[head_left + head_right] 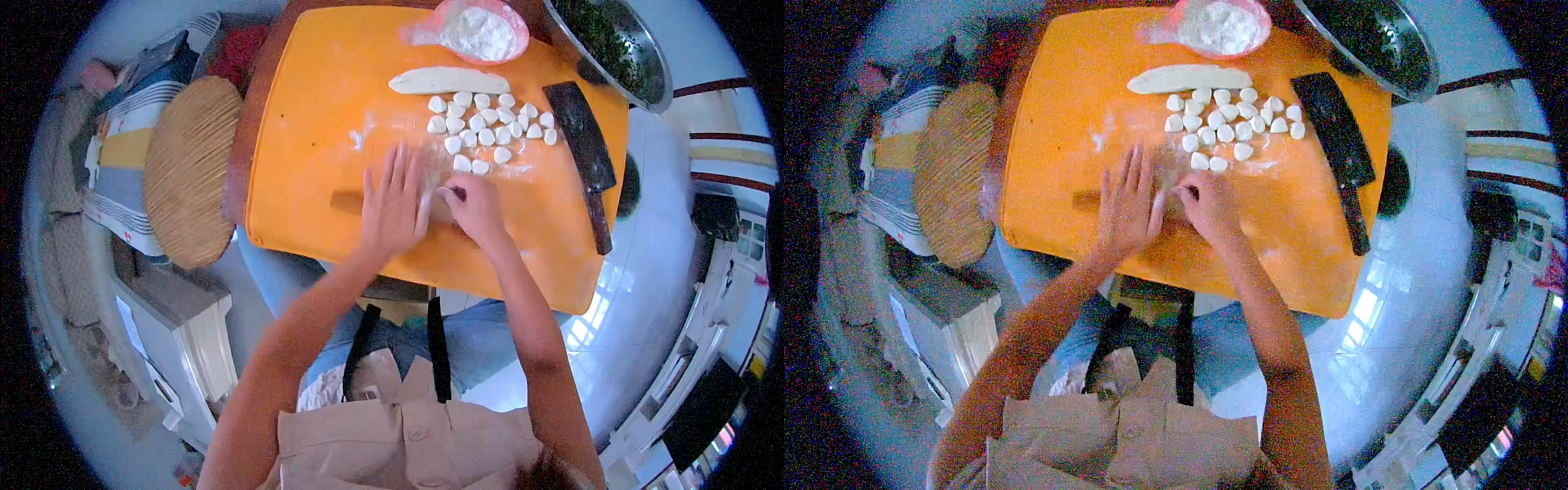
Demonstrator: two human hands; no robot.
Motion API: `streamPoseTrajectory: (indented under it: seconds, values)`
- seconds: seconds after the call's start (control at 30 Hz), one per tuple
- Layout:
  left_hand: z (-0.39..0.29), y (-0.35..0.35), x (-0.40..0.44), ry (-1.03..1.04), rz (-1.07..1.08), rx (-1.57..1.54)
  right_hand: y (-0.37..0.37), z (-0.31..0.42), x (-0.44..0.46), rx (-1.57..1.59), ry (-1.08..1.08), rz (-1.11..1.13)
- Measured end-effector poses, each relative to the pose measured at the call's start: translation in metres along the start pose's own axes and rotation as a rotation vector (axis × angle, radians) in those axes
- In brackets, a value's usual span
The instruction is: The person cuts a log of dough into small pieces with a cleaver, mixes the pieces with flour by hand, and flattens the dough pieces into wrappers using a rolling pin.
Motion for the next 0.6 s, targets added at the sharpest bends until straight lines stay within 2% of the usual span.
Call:
streamPoseTrajectory:
  seconds: [0.07,0.13,0.17,0.23,0.3,0.33,0.43,0.53,0.57,0.6]
  values:
    - [-0.002,0.000,-0.054,0.023,0.141,0.030,-0.001,-0.001,-0.004,0.072,-0.026,-0.041]
    - [-0.002,0.000,-0.047,0.045,0.154,0.063,0.001,0.006,-0.014,0.085,-0.084,-0.048]
    - [-0.003,0.001,-0.042,0.047,0.160,0.071,0.007,0.004,-0.018,-0.012,-0.017,0.052]
    - [-0.002,-0.001,0.002,0.011,0.027,0.006,0.007,0.014,-0.009,-0.214,0.104,0.227]
    - [0.002,0.000,0.025,-0.025,-0.058,-0.042,0.006,0.006,-0.002,-0.189,0.055,0.138]
    - [0.000,0.002,0.015,-0.011,-0.019,-0.024,0.006,0.000,0.001,-0.177,0.025,0.091]
    - [-0.002,-0.002,-0.056,0.047,0.114,0.011,0.001,-0.015,-0.010,0.145,0.029,-0.120]
    - [-0.003,0.002,-0.057,0.033,0.159,0.008,0.009,0.000,-0.022,0.132,0.141,0.107]
    - [-0.003,0.004,-0.035,0.029,0.115,0.076,0.009,0.006,-0.020,-0.040,0.098,0.141]
    - [-0.001,0.005,-0.007,0.019,0.033,0.037,0.007,0.005,-0.016,-0.076,0.075,0.103]
Point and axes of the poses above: each hand's wrist, its own x-axis towards the middle knuckle, its own y-axis out of the palm, z = x × y, the point moved 7 cm from there along x, towards the middle knuckle, and after that the axes turned 2 degrees about z, right-handed, at the moved point
